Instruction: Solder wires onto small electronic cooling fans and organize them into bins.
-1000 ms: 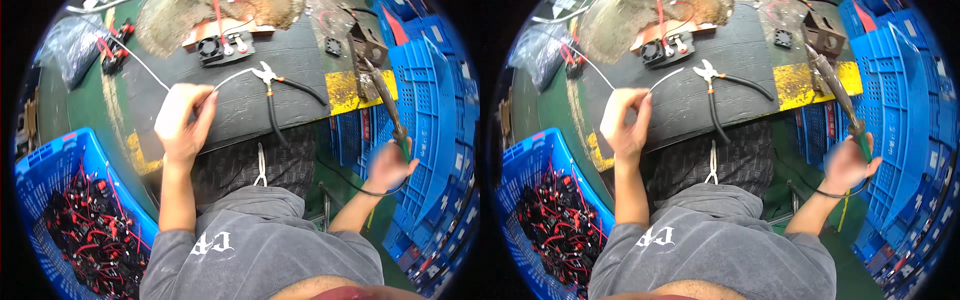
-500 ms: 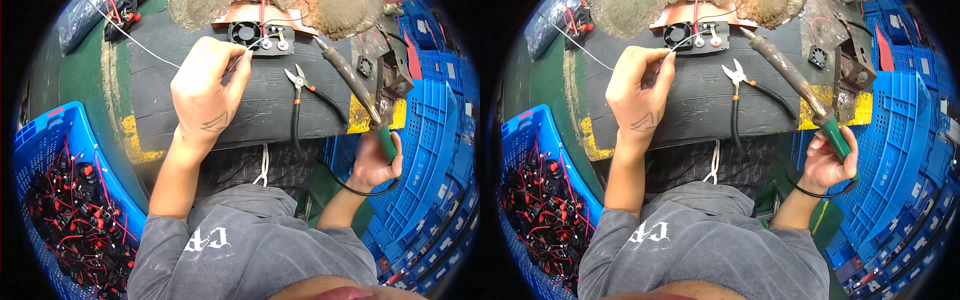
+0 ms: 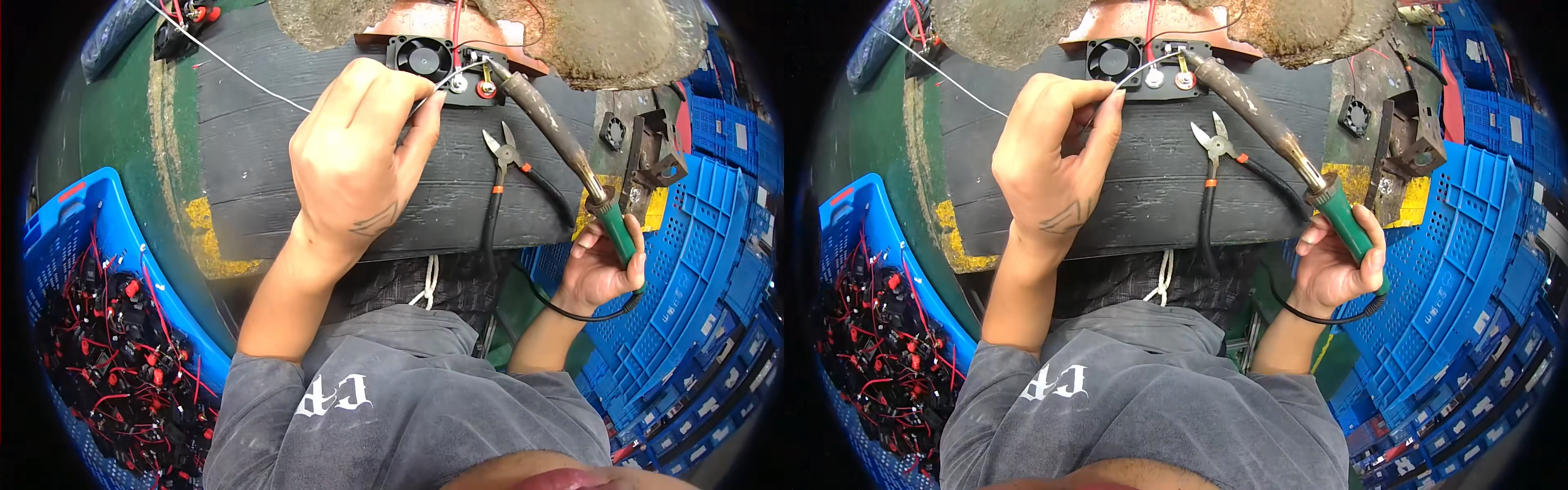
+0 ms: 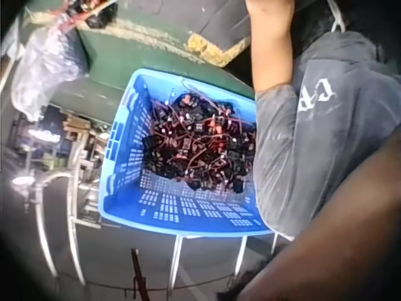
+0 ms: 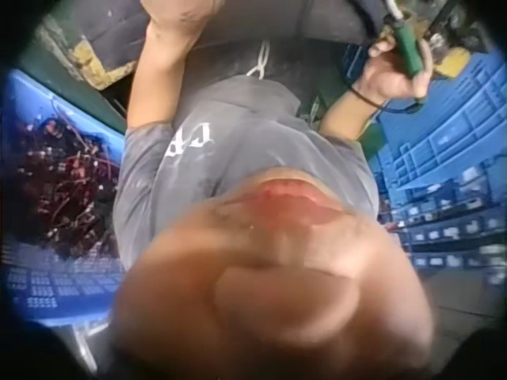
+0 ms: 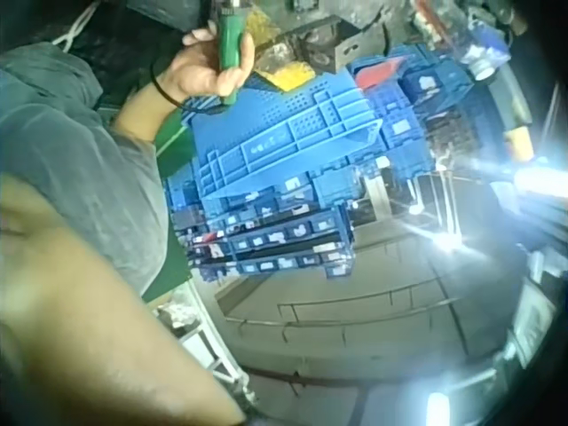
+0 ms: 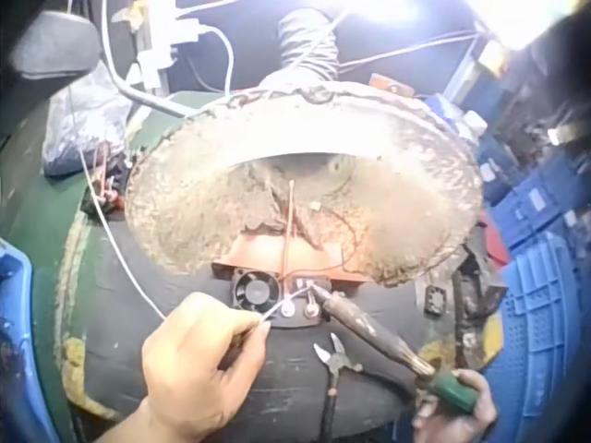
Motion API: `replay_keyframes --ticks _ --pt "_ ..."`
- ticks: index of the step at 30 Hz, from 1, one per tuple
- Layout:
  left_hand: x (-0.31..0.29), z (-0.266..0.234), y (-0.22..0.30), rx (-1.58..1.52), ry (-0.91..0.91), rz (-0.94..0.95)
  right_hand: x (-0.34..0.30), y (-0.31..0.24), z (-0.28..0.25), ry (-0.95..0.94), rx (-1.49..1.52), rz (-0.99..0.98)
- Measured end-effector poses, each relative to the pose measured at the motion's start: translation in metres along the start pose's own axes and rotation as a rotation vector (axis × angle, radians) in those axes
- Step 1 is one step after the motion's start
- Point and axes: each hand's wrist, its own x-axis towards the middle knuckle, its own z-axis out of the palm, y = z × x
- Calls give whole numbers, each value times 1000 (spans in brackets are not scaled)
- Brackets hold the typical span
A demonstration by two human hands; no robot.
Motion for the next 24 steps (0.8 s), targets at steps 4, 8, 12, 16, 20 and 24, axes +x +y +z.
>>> replay_keyframes --ticks 4,8,12,16,20,24 --pt "2 0 -3 17 15 43 1 1 -2 1 23 3" --pt "2 -3 -3 5 12 44 3 1 -1 -2 35 6" --pt "2 -4 -4 23 4 35 5 2 0 -1 19 4" --pt "4 -1 -2 40 2 40 6 1 -4 -8 5 -9" --pt "4 0 0 43 5 23 7 0 -3 12 -12 -2" --pt "4 1 0 52 10 33 7 -1 -2 4 -26 -18"
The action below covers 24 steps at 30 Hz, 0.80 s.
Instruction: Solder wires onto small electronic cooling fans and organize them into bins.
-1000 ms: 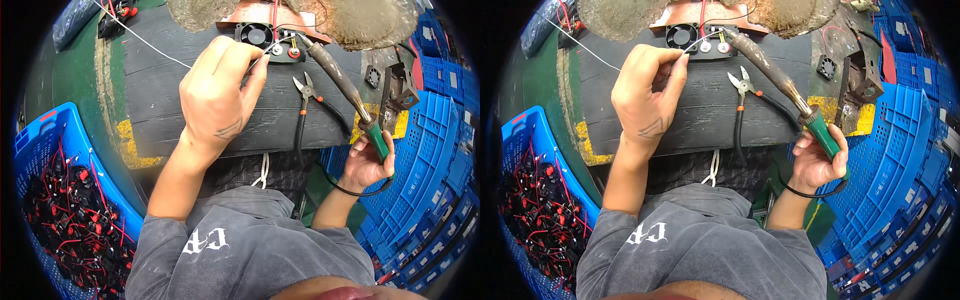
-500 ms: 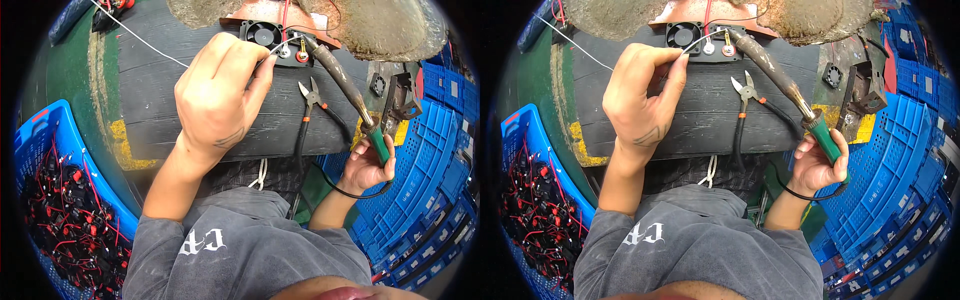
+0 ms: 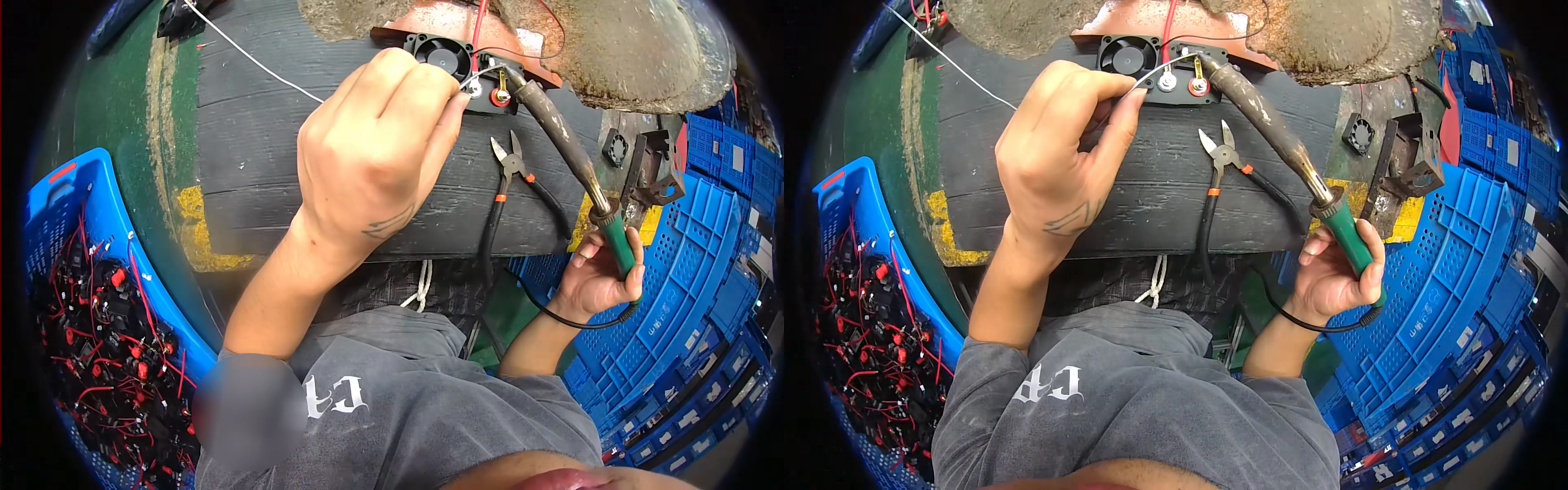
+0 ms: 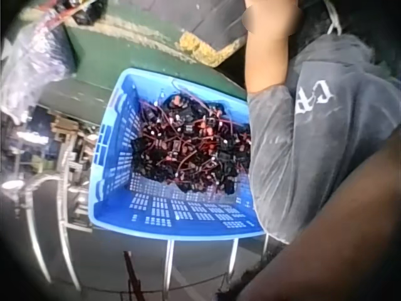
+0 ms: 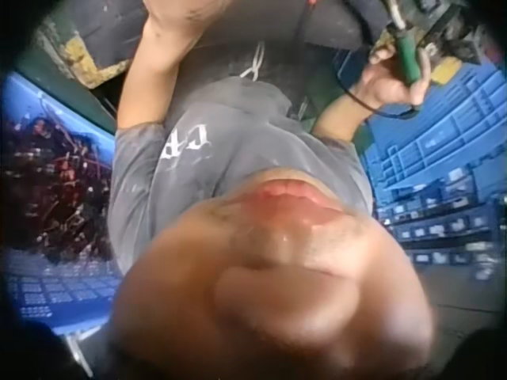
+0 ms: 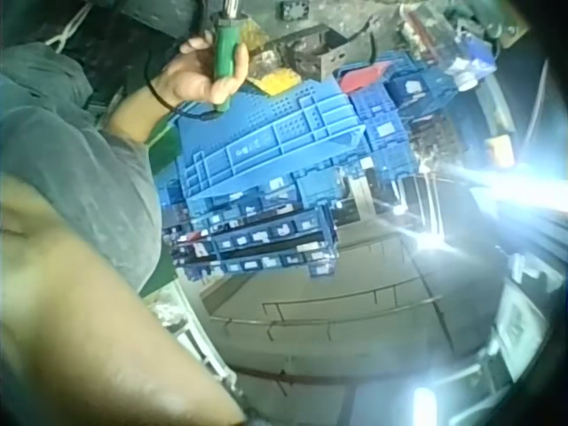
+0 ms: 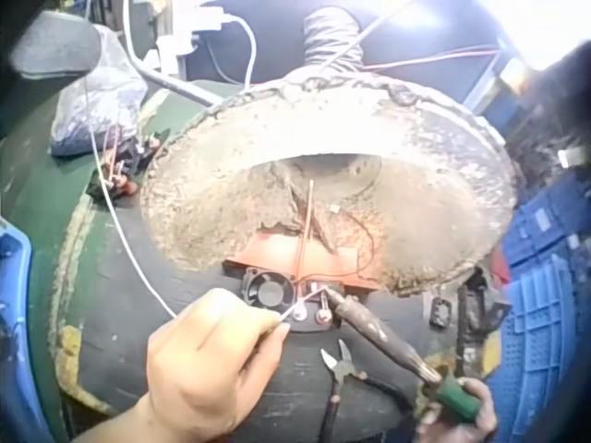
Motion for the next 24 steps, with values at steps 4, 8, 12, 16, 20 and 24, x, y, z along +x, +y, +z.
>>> replay_keyframes --ticks 4,8,12,16,20,24 --pt "-1 2 -1 2 6 10 -1 -1 -1 16 -17 6" --pt "0 2 -1 -11 -1 7 -1 -2 -1 52 -34 2" --pt "-1 3 0 -14 5 10 1 -5 -4 39 -41 5" --pt "-1 2 -2 -8 -9 21 4 -6 -5 12 -44 -4" --pt "-2 2 -1 -21 -2 20 5 -8 -5 18 -48 -7" --pt "-2 2 -1 -23 -15 12 7 -10 -7 7 -58 -22"
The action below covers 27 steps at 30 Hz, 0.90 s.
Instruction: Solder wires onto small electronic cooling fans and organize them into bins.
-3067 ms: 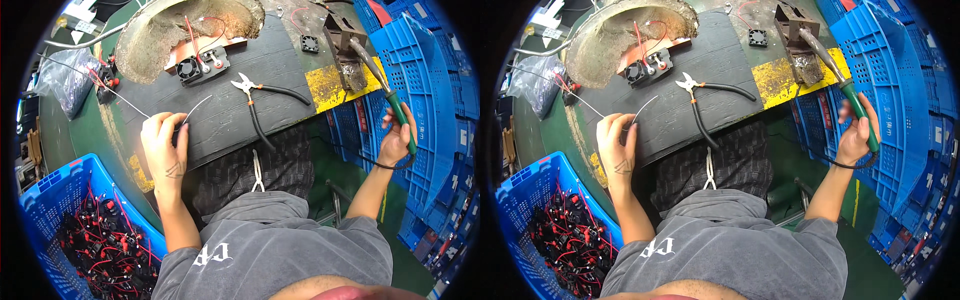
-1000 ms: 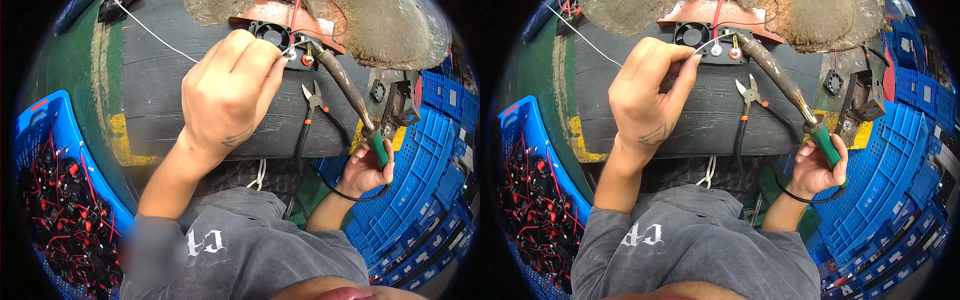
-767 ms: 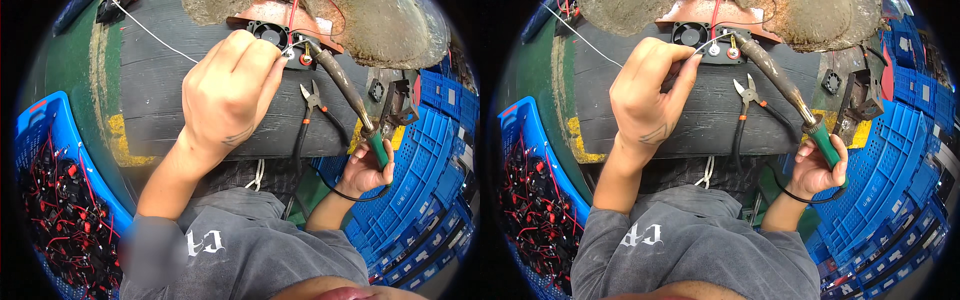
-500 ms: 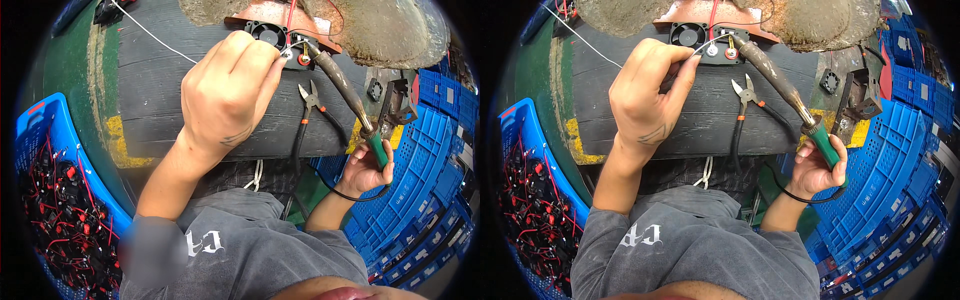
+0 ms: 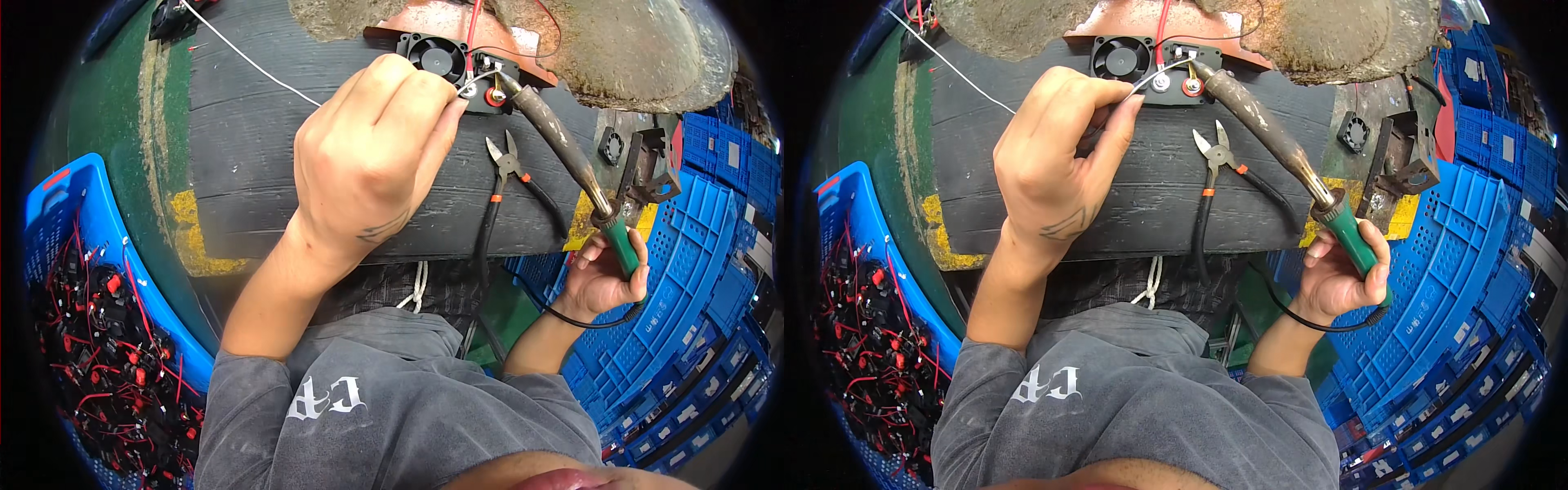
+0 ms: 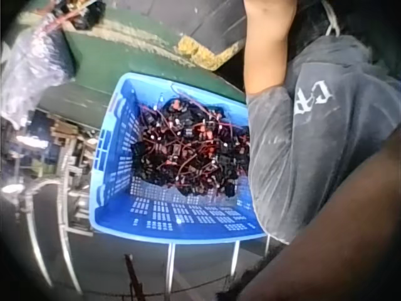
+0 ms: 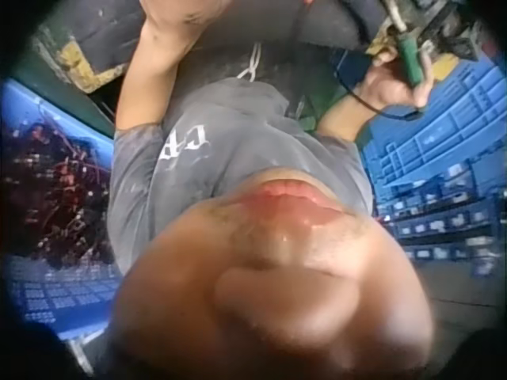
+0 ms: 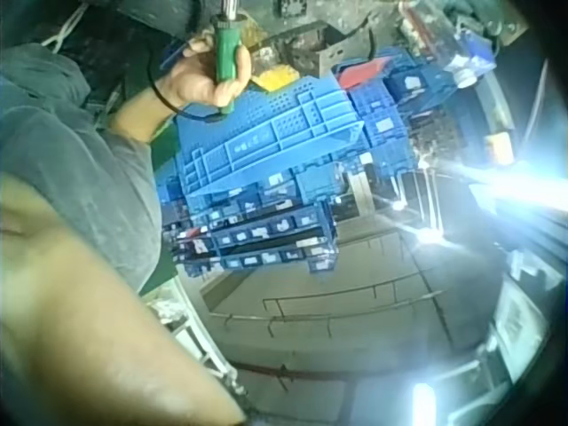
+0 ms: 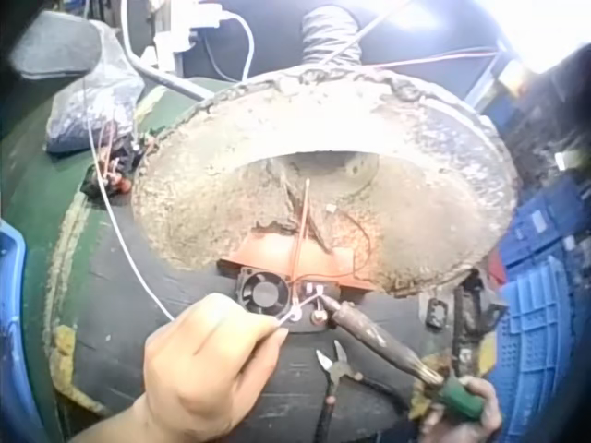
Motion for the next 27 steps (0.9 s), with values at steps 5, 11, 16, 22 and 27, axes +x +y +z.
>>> replay_keyframes --ticks 5,11,16,22,27 --pt "-2 0 -2 -5 -4 10 2 -2 -2 33 -24 -6" --pt "0 1 -1 5 9 12 4 -1 -2 -6 0 -12" --pt "0 3 0 14 6 -4 6 1 -1 -40 -2 12" --pt "1 1 0 11 -2 6 7 4 0 -31 8 20" --pt "4 1 1 11 -5 -1 9 4 3 -24 24 22"
